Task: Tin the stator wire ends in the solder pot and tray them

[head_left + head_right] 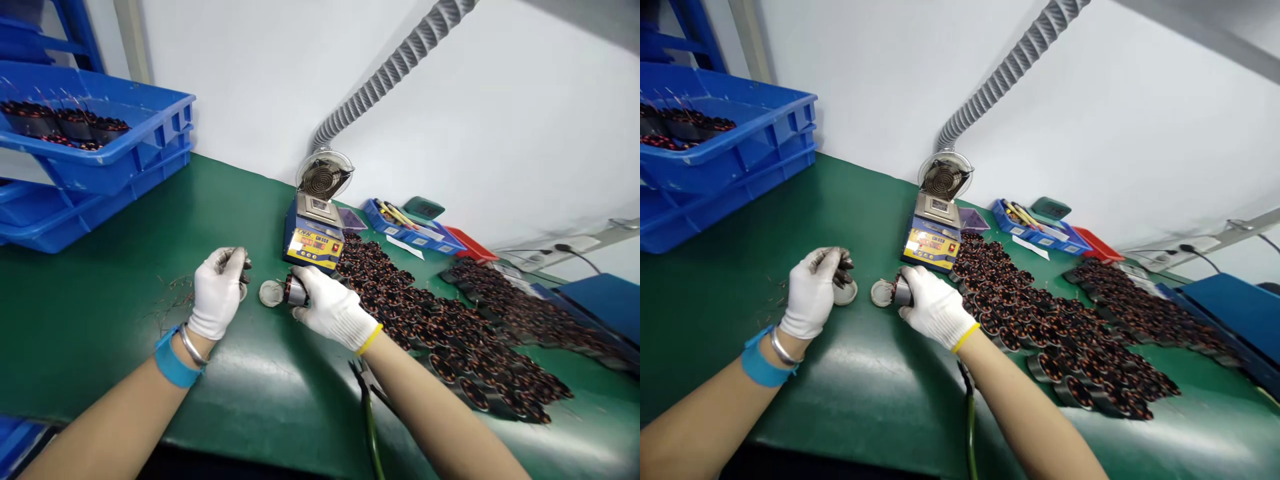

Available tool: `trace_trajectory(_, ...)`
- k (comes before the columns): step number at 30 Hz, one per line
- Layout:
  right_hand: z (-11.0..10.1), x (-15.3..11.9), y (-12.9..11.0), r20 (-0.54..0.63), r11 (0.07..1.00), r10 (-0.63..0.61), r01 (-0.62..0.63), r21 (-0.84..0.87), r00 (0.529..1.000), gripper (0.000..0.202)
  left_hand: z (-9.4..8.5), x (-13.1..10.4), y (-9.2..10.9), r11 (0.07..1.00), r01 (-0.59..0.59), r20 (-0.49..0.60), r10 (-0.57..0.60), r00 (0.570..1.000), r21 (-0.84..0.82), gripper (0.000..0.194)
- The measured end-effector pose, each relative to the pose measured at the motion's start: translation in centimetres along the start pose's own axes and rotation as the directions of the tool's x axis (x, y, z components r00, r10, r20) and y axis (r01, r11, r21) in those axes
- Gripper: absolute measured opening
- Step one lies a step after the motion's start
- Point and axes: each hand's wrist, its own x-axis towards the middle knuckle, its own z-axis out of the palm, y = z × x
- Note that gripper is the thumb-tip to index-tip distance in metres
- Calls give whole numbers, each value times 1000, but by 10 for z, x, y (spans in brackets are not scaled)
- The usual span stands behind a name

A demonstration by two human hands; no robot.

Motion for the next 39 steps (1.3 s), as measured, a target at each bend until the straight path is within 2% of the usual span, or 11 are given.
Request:
trace_trajectory(6,-22,26,-18,197,970,-73,115,-213,978,57,-5,6,2,988,59,-10,-62,998,-144,32)
trace_trajectory(11,-30,41,-28,266,946,-102,176,-273,959,47,-7,11,3,971,102,-13,-107,994,-216,34)
trace_trajectory(14,-33,38,-23,239,963,-93,149,-226,967,54,-7,10,5,966,83,-30,-93,995,-243,31)
trace_trajectory(19,-45,16,-4,76,992,18,-8,-128,997,71,-6,5,10,957,64,-46,-80,996,-283,28)
trace_trajectory(22,-47,7,0,46,966,-48,58,-252,998,62,-5,3,11,950,71,-34,-86,996,-303,26)
trace_trajectory(25,-39,7,-5,86,889,-148,171,-424,985,42,-5,4,9,947,68,-29,-81,996,-314,26)
trace_trajectory(28,-29,14,-14,140,831,-210,253,-496,967,24,-5,5,6,949,48,-35,-62,997,-311,26)
trace_trajectory(32,-22,23,-24,184,777,-245,306,-550,952,25,-5,4,4,959,34,-41,-48,998,-281,28)
trace_trajectory(36,-23,25,-24,176,776,-263,316,-545,949,22,-5,0,8,959,61,13,-60,998,-275,28)
trace_trajectory(39,-34,25,-16,153,771,-275,313,-555,949,21,-3,-8,12,990,43,102,-30,994,-131,29)
